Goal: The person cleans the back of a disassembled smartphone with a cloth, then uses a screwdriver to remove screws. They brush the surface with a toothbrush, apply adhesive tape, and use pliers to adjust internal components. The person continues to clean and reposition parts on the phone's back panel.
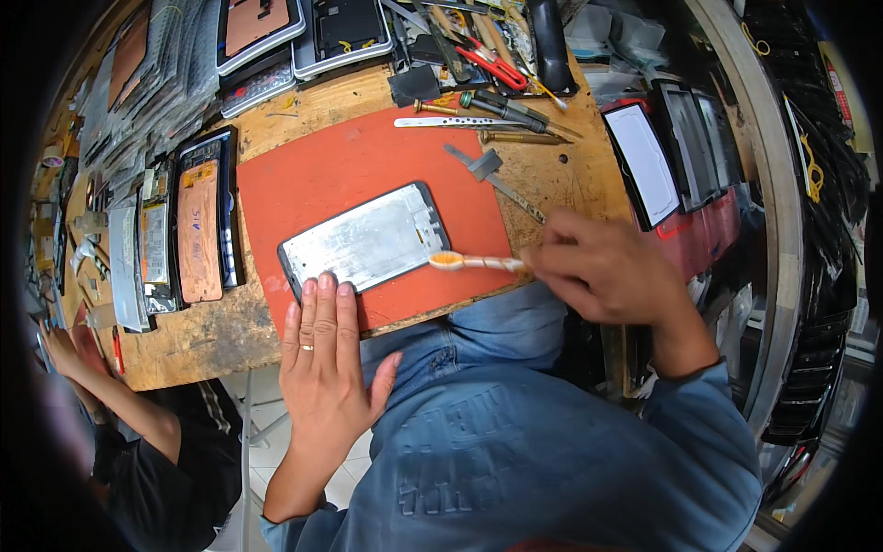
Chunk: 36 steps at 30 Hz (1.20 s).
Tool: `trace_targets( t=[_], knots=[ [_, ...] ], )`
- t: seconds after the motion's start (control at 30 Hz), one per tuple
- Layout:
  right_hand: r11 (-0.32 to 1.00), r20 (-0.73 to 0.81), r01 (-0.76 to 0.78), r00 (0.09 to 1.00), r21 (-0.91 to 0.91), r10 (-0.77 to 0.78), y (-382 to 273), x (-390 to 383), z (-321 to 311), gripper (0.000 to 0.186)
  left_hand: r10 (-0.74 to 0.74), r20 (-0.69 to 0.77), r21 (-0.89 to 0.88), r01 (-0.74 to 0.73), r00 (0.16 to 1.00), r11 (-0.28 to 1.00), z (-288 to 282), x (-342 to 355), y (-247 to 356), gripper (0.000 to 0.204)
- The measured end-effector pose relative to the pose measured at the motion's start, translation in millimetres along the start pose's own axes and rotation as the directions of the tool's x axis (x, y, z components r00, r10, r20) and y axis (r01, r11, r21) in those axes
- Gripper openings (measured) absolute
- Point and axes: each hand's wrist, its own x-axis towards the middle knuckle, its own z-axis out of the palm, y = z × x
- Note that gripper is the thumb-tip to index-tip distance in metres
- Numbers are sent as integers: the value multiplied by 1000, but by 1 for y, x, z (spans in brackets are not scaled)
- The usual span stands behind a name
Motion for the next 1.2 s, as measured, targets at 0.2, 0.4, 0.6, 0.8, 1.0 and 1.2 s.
trace_targets(
  t=[0.2, 0.4, 0.6, 0.8, 1.0, 1.2],
  knots=[
    [948, -245, 37, 969, 316, 43, 27, -14, 3, 22, -52, -130, 29, 57, 990, 998, 22, 51, 44, 99],
    [998, -665, -27, 745, 55, 57, 47, 60, 35, 34, 466, -246, -479, -524, 850, 704, 31, 82, 64, 91],
    [972, -390, 146, 897, -187, -210, 0, 63, 59, 58, -25, -108, -24, 23, 994, 999, 6, 69, 35, 86],
    [983, -253, 58, 962, -175, -102, -19, 57, 73, 77, -75, -72, 18, 76, 995, 997, 22, 51, 47, 82],
    [984, -252, -4, 967, -181, -42, -29, 43, 74, 81, -32, -146, -3, 31, 989, 1000, 33, 52, 40, 86],
    [985, -217, -37, 976, -167, 0, -40, 40, 74, 81, 34, -111, -182, -54, 993, 982, 15, 34, 30, 85]
  ],
)
